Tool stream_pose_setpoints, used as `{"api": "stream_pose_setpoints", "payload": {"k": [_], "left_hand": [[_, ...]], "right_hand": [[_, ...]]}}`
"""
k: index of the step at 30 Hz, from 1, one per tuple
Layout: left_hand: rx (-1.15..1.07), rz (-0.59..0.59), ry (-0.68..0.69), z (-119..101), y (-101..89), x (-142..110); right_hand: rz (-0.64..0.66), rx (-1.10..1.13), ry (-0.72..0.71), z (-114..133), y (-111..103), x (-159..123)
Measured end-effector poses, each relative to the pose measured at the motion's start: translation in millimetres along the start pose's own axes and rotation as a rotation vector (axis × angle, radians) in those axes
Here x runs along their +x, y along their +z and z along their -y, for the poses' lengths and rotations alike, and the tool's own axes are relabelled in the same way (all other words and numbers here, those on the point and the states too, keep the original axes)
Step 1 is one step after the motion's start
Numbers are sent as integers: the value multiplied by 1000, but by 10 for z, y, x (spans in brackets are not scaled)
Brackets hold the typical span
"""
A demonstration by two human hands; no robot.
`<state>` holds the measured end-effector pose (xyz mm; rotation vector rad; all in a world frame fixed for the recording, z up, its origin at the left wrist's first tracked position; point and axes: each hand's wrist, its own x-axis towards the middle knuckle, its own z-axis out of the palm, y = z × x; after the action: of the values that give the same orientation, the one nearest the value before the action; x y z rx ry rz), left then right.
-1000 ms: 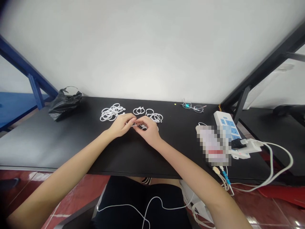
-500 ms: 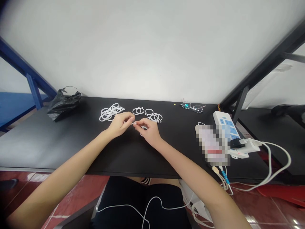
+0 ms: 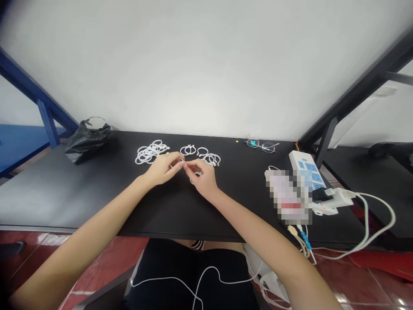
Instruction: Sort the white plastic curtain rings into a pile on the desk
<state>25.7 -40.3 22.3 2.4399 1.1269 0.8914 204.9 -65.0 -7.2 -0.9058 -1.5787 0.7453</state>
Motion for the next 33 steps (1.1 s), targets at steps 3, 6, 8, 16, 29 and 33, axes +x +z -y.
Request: {"api": "stream_pose_setpoints", "payload": {"k": [3, 6, 8, 16, 29, 33], "left_hand": [[51, 53, 4, -4, 18, -3], [27, 96, 1, 0, 49, 3], [9, 92, 8, 20, 61, 6], [291, -24, -155, 258, -85, 24], [481, -1, -323, 416, -194, 12], [494, -76, -285, 373, -211, 9]], "right_hand": [[-65, -47, -6, 5, -21, 17], [-91, -55, 2, -17, -27, 31], [-109, -55, 23, -40, -26, 38], [-151, -50, 64, -47, -46, 52], [-133, -74, 37, -26, -46, 35], [-129, -73, 33, -27, -48, 39]]}}
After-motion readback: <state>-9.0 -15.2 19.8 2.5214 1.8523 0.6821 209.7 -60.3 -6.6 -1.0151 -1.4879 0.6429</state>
